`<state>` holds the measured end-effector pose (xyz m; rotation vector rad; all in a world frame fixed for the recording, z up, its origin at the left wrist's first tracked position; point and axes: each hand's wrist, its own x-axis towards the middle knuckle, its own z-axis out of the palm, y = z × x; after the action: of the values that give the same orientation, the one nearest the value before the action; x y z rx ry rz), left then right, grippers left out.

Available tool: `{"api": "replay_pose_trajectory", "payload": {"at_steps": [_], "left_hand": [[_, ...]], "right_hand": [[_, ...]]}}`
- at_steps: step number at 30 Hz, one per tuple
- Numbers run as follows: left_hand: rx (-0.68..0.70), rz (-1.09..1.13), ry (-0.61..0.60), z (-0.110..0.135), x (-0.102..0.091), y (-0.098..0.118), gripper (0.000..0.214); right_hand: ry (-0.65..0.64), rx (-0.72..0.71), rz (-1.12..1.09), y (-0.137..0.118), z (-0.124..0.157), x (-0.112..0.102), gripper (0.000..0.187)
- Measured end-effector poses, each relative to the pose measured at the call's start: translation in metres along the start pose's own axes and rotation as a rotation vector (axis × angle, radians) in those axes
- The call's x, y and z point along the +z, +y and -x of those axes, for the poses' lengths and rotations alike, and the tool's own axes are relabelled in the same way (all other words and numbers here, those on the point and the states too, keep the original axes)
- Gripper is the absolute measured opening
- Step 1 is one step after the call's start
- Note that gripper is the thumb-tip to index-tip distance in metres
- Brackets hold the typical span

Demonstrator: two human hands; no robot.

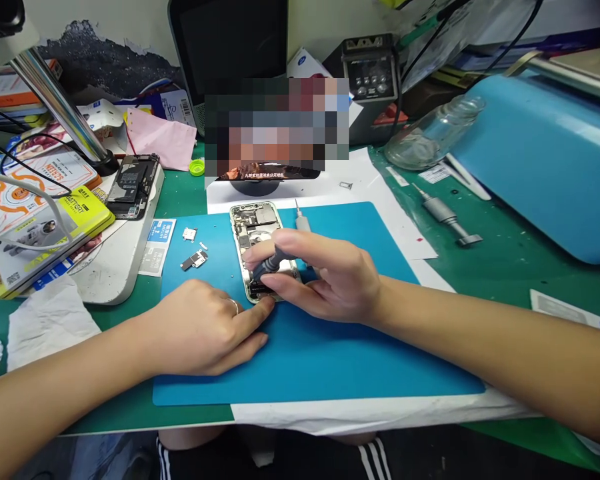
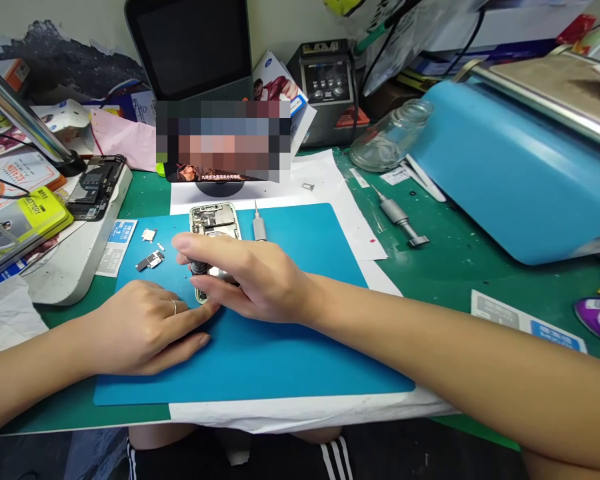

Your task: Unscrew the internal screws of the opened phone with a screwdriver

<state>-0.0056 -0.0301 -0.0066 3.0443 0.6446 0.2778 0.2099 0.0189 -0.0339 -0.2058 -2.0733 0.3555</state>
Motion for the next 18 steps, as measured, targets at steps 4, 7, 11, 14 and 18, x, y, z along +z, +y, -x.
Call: {"api": "replay_pose_trajectory", "payload": {"at_steps": [4,7,11,14,18], "left_hand": [[0.0,-0.006,0.002,0.0002,0.0004,-0.0001,0.039],[-0.001,-0.004,-0.009,0.0004,0.0002,0.0,0.04],[-0.006,0.002,-0.009,0.0006,-0.0001,0.0001,0.041],[-0.002,0.006,0.007,0.0009,0.0002,-0.0001,0.041],[-0.006,0.0,-0.003,0.0016,0.0003,0.0,0.041]], "right_hand": [[-0.005,-0.003,-0.014,0.0004,0.0,0.0012,0.063],[0.01,0.005,-0.037,0.0016,0.0007,0.0027,0.064],[0.027,0.026,-0.029,0.0029,0.0009,0.0042,0.064],[0.043,0.059,-0.038,0.0032,0.0009,0.0052,0.064],[0.052,0.082,-0.055,0.0032,0.0018,0.006,0.064]]}}
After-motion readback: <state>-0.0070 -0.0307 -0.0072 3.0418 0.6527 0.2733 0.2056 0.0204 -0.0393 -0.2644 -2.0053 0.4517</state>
